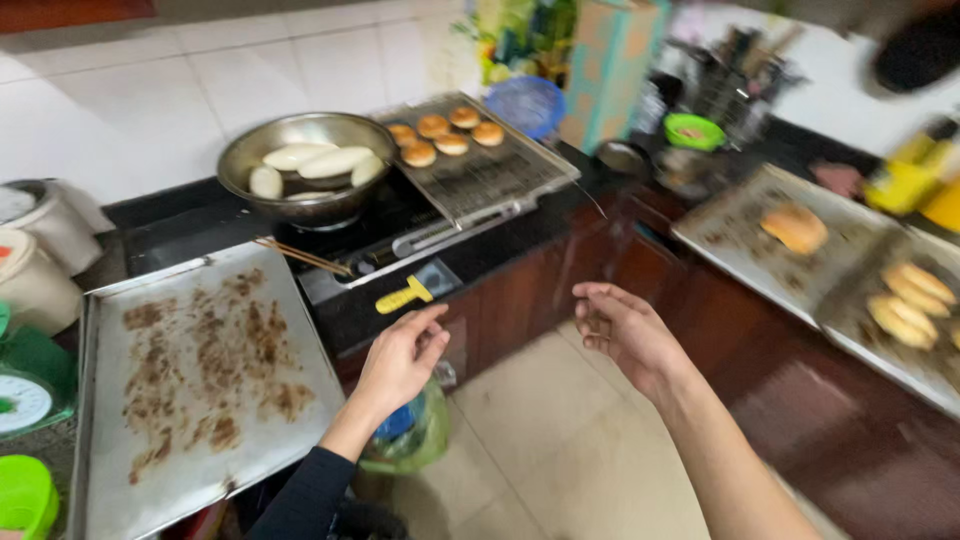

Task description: The person assembles mini pizzas on a baking tray by sprinkling shredded cheese and corn kernels onto buns topped with ham slices. They then use chopsticks to turn dough pieces frying in a pot of oil. Finally, they drizzle ketchup over the assembled mini pizzas.

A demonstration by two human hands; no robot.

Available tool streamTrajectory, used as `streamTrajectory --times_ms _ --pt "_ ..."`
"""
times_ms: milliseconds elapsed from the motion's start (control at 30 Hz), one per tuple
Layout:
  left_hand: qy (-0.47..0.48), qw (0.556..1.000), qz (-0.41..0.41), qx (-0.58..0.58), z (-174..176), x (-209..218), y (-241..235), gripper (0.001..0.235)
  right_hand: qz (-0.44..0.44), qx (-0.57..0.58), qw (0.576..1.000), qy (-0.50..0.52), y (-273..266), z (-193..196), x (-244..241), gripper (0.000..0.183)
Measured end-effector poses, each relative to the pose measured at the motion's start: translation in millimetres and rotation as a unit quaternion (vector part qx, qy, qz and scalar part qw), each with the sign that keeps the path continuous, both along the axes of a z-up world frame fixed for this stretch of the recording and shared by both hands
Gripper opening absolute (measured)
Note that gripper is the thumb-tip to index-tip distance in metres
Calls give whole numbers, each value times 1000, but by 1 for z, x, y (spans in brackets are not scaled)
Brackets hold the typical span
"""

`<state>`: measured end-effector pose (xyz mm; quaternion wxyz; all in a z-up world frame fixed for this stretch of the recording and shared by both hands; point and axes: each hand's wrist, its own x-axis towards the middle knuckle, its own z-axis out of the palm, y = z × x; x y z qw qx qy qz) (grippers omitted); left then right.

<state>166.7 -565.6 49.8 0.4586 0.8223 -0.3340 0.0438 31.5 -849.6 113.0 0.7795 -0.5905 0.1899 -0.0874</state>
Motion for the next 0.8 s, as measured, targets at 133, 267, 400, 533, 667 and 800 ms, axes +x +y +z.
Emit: streamTrajectory --times_ms 133,267,400,533,667,800 --pt "-30 998 51 6 -15 50 -21 31 82 0 996 -38 -50 -11 85 15" --pt "-23 990 141 3 -24 89 -45 38 185 12 982 -47 -89 -1 174 11" --pt "-25 970 241 33 -26 100 -40 39 251 25 967 -41 -96 14 259 12" --pt "5 934 346 86 -38 110 -21 46 289 39 954 -64 -77 9 322 11" --pt "-51 896 404 177 -67 141 0 53 348 19 934 -81 -52 3 376 11" --pt "-71 863 396 307 -98 191 11 61 386 -45 918 -80 -33 6 423 13"
